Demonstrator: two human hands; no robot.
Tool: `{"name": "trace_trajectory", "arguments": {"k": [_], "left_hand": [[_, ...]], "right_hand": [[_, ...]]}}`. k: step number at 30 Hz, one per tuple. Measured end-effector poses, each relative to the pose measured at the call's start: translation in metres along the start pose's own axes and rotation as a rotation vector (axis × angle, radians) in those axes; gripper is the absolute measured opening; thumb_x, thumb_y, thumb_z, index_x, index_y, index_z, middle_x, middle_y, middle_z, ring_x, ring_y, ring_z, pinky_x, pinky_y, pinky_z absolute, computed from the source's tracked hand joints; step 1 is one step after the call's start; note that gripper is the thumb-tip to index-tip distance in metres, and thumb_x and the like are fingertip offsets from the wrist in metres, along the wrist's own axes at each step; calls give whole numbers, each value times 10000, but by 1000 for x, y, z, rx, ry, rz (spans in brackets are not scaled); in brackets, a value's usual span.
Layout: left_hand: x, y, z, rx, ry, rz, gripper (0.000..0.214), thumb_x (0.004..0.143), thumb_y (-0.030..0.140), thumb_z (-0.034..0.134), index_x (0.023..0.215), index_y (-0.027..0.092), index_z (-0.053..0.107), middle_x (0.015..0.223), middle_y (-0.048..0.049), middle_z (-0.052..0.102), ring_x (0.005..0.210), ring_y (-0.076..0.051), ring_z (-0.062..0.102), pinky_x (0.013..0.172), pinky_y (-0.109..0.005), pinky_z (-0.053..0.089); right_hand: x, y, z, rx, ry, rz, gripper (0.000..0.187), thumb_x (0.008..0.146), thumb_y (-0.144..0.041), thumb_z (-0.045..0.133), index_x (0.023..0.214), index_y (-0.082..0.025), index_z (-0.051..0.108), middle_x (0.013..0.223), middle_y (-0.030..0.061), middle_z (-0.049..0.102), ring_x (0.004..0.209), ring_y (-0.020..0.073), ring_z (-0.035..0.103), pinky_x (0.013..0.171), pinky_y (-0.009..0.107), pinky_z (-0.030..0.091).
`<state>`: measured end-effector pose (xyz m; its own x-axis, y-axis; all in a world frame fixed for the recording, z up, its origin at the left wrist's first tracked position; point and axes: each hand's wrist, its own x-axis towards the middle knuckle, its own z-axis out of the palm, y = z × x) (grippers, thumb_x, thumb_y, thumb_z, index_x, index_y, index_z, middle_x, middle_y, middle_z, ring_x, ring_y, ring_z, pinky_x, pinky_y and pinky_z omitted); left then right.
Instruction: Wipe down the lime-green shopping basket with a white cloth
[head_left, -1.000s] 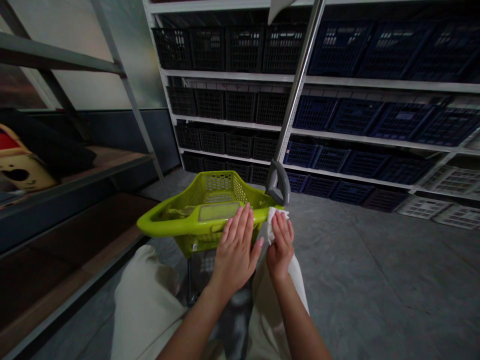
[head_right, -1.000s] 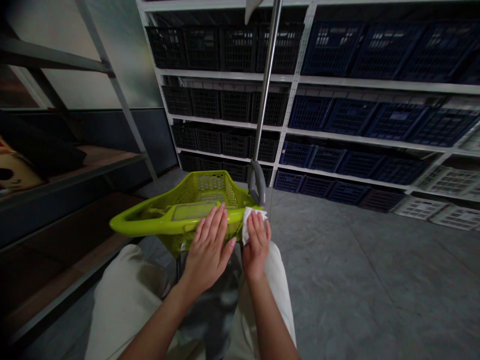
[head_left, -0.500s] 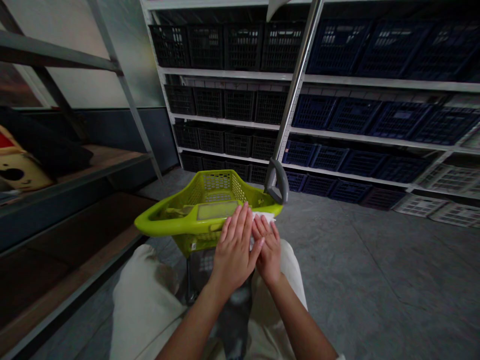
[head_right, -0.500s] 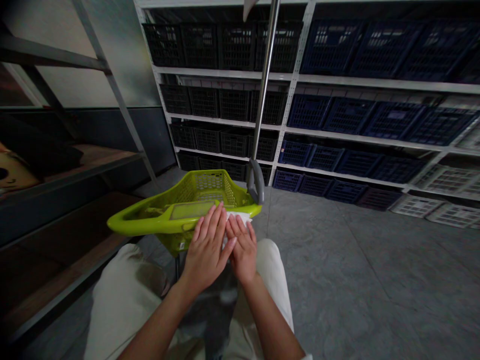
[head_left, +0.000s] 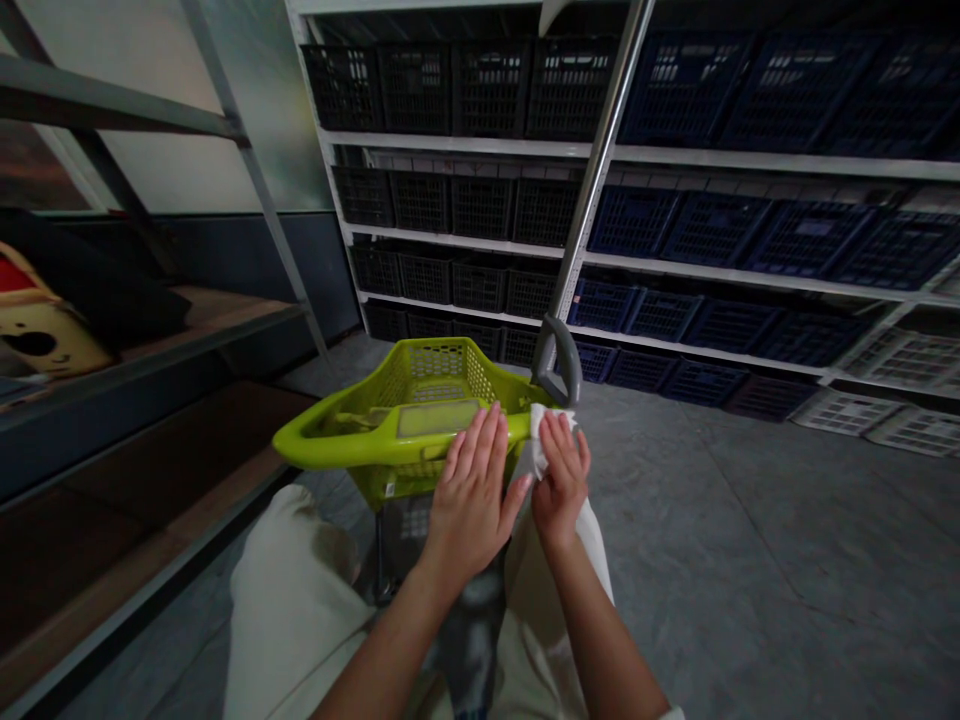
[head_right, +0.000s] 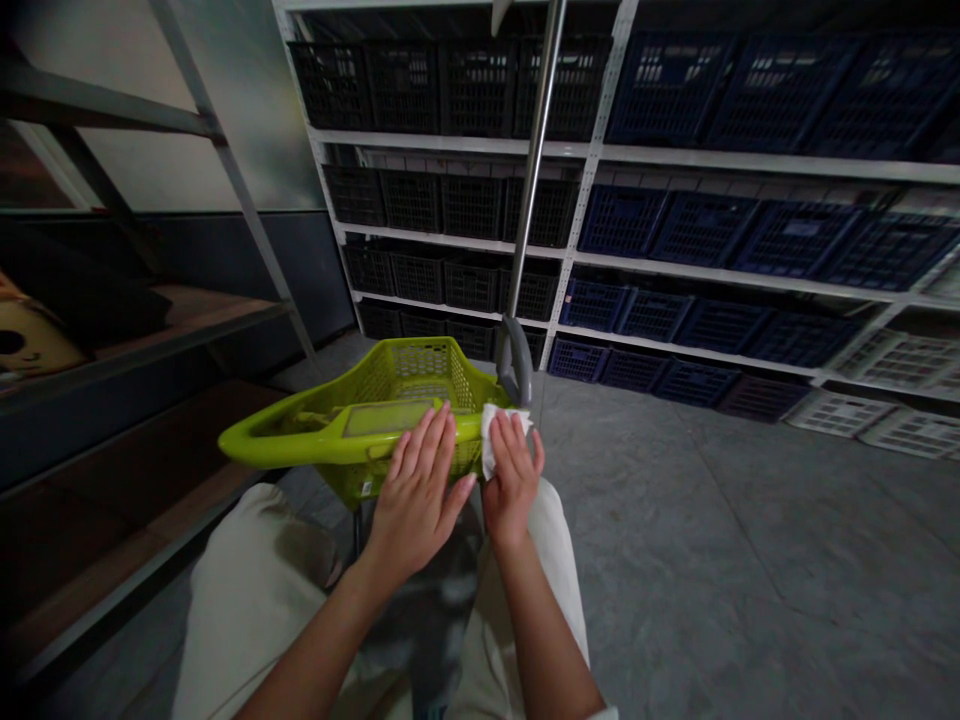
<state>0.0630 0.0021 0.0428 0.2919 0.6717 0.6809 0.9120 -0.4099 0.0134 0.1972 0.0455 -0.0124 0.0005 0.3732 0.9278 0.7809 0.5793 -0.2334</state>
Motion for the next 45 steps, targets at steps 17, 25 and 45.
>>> {"name": "trace_trajectory", "arguments": {"k": [17, 25, 45], "left_hand": [[0, -2, -1, -3, 4, 16, 694, 1005, 424, 375, 1564, 70, 165, 1624, -132, 254, 1519, -254, 195, 1223, -416, 175], [0, -1, -1, -1, 1, 2, 689, 1011, 434, 354, 1564, 69, 164, 1634, -124, 216, 1523, -245, 178, 1227, -401, 147], [0, -1, 1, 5, 10, 11, 681, 1011, 408, 360, 1566, 73, 151, 1635, -120, 210, 1520, -245, 191, 1224, -400, 158]], "right_hand": [[-2, 5, -3, 23, -143, -149, 553, 1000, -195, 345, 1542, -293, 299, 1440, 34, 569, 1417, 161, 425, 1212, 435, 221], [-7, 2, -2, 37, -146, -73, 575, 980, -171, 346, 1541, -288, 303, 1471, 47, 535, 1433, 189, 403, 1198, 468, 241], [-5, 3, -2, 34, -161, -121, 589, 977, -154, 351, 1547, -290, 284, 1469, 31, 539, 1441, 160, 386, 1207, 429, 240]]}}
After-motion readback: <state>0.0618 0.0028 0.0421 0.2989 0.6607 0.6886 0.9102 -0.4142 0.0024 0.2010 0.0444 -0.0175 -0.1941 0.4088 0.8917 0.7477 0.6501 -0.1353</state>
